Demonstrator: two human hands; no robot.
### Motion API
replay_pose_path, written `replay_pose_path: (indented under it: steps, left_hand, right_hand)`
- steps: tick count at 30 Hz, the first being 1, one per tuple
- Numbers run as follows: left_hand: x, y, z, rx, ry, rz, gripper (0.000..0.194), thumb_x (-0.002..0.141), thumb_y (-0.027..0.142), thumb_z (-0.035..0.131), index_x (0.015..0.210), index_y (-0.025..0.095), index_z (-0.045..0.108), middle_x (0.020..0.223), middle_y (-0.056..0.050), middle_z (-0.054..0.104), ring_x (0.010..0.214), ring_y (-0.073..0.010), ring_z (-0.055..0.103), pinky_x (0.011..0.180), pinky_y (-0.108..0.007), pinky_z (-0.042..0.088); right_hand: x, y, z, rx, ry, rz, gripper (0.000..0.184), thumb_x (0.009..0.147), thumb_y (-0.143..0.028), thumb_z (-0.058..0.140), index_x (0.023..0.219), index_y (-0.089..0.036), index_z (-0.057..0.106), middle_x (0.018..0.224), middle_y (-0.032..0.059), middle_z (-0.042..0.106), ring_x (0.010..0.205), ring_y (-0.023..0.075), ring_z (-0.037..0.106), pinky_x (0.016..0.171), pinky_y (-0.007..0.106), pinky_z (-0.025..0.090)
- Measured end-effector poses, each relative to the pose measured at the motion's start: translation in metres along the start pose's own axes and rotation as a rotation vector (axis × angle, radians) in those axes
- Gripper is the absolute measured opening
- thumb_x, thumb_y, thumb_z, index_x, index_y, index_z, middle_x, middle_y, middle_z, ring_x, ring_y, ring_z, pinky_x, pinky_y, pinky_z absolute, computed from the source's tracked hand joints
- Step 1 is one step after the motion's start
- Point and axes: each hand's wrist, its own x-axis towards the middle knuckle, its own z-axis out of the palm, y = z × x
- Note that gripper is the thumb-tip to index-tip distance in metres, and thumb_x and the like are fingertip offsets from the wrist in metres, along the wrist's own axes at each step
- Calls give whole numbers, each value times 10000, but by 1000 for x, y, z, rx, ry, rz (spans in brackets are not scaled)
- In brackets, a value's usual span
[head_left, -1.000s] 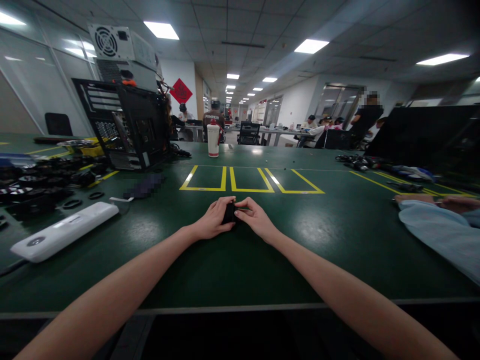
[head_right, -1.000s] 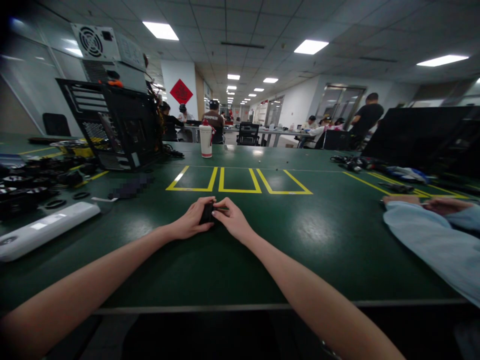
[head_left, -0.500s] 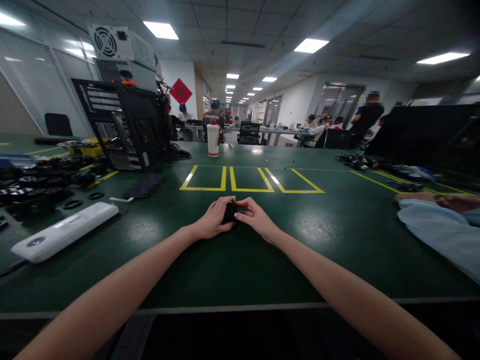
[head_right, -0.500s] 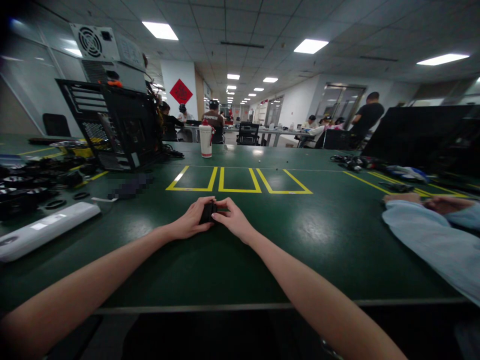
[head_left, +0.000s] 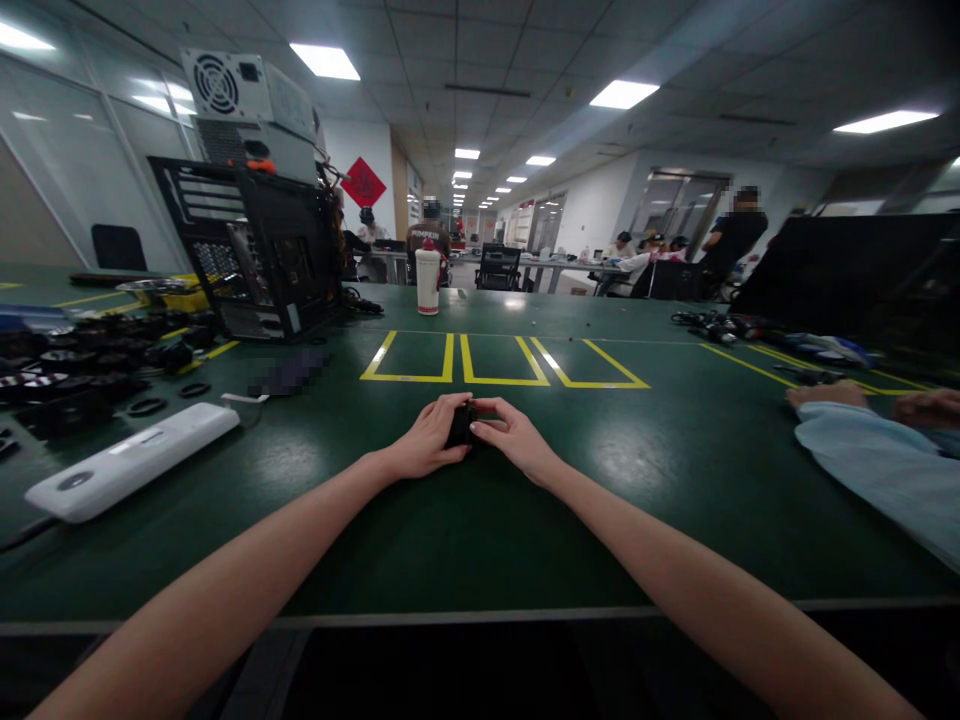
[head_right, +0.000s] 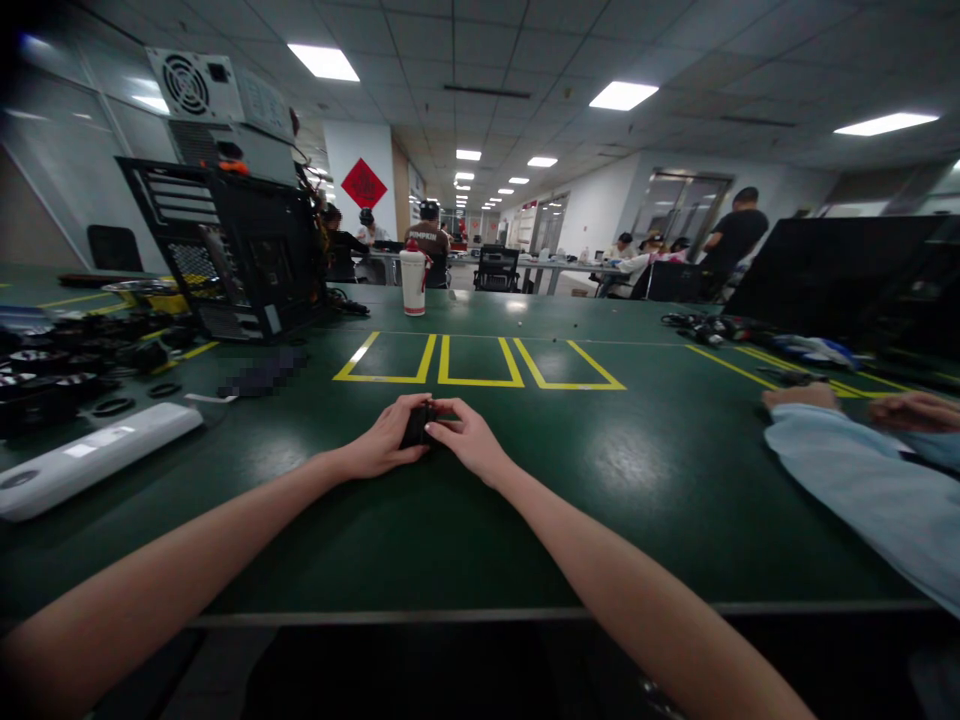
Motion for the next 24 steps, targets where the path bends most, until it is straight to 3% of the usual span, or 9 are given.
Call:
replay_pose_path:
  steps: [6,12,18,24]
  left_hand:
    - [0,2,-2,-4,-16,-4,656,728,272,539,1260,204,160,1211,-101,345,1142,-233,356,975,-435,271]
    - [0,1,0,1,13,11,647,724,272,545,1250,197,176,1230,-101,340,1162,-234,335,978,-423,272]
    - [0,1,0,6,5,12,649,729,268,537,1255,194,165,1229,-104,344,1159,-231,342,983,-423,267]
    - [0,2,-1,6,-1,-1,651,724,267,538,1254,206,165,1223,-102,345,1152,-240,349,970,-437,277]
  right_hand:
    - [-2,-2,1,7,-27,6,268,695,-262,585,943,-221,492,979,5,540,911,154,553,818,334,432]
    - [-1,-1,3,18,-5,-16,177,726,-278,546,882,-210,495,882,-16,530,734,97,557,742,290,446]
    - [1,-1,1,6,10,-13,268,708,-243,566,963,-204,495,1020,23,520,902,138,553,849,328,412]
    - [-1,-1,0,26,-36,-14,296,679,-235,595,953,-212,486,1018,13,530,961,162,538,871,350,408]
